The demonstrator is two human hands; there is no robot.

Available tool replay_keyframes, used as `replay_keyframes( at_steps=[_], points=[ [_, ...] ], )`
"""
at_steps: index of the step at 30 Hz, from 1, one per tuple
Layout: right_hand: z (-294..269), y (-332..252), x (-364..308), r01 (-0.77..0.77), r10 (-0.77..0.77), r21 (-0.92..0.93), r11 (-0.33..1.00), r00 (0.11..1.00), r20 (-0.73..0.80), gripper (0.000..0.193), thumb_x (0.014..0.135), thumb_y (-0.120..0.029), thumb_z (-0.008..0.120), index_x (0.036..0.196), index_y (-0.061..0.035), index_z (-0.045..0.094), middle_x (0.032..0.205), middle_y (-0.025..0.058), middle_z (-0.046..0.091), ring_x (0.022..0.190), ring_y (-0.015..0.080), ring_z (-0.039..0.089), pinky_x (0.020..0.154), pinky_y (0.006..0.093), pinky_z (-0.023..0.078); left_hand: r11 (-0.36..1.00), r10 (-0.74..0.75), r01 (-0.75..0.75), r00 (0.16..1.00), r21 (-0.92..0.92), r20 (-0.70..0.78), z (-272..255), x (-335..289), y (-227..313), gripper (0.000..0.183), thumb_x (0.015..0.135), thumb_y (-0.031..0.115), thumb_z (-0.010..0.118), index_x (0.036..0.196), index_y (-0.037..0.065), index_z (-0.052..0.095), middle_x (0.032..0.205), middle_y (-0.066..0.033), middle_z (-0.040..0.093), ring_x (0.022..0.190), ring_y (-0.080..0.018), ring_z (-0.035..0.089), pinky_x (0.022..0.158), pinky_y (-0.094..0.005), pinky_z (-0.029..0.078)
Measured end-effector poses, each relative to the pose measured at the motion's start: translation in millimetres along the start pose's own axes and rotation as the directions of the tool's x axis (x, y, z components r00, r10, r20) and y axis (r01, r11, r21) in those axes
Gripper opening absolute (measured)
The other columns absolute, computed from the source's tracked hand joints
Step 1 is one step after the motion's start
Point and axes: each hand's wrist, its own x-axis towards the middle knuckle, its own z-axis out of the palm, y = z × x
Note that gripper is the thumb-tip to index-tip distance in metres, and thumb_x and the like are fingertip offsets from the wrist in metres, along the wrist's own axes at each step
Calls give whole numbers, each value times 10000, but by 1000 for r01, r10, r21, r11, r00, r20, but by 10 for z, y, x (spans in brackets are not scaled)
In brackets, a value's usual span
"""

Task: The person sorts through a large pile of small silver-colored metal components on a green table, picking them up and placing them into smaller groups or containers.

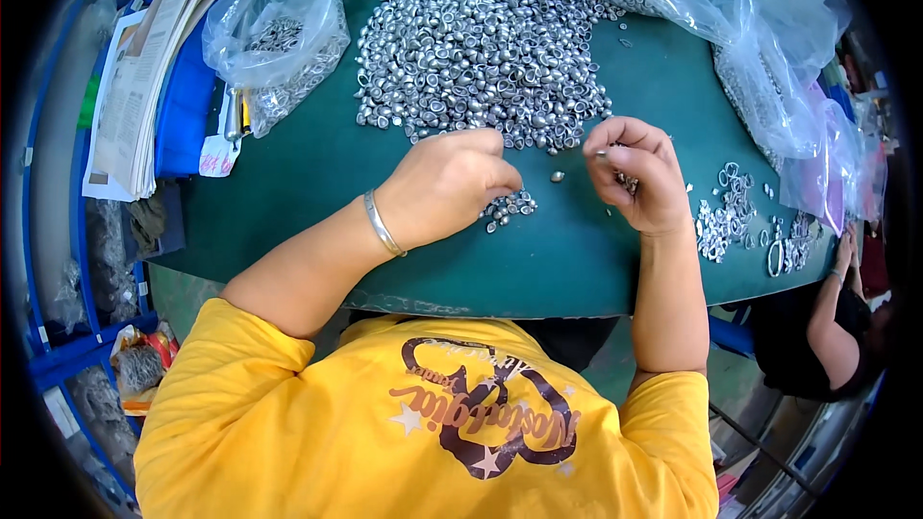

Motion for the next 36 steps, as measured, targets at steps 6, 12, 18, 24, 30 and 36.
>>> replay_keyframes(
  at_steps=[6,12,18,24,30,36],
  points=[
    [234,132,-7,159,-98,-892,423,987,130,72,763,-68,670,823,-37,696,711,92,644,646,206,616,607,298,488,996,35,-37,999,75,36,30,7,-1,106,700,89,711,802,81,684,691,-72,491,657,-251,556,573,-344,468],
    [275,241,-1,262,-190,-959,105,952,239,85,738,-83,664,817,-63,688,710,94,612,673,289,605,604,381,493,998,10,-10,1000,64,3,-23,6,-23,112,716,51,697,824,52,669,709,-85,511,658,-260,554,589,-338,466],
    [287,262,-6,274,-219,-946,176,947,233,73,755,-91,663,821,-70,685,714,92,611,660,289,605,577,381,487,997,-77,75,994,-20,-78,-110,21,-59,97,728,45,692,823,44,674,711,-88,540,658,-246,561,588,-324,457],
    [303,284,-20,306,-192,-948,86,939,285,86,760,-79,671,843,-63,684,692,102,599,632,262,603,560,355,480,998,25,-27,999,63,38,-8,-15,-57,90,710,80,709,796,82,684,694,-70,500,650,-243,546,565,-334,454],
    [96,58,-15,-138,137,0,990,990,22,62,790,-45,648,808,14,648,750,9,629,621,96,561,554,229,441,584,-460,422,876,-694,146,-97,42,2,101,792,34,642,885,15,608,783,-18,572,617,-96,509,552,-214,430],
    [310,218,14,178,-164,-876,448,980,115,84,760,-76,708,813,-20,678,669,79,627,588,182,587,541,287,461,675,-430,453,883,-583,189,-222,62,-47,71,769,54,647,824,20,618,778,-5,584,584,-65,487,526,-195,392]
  ],
)
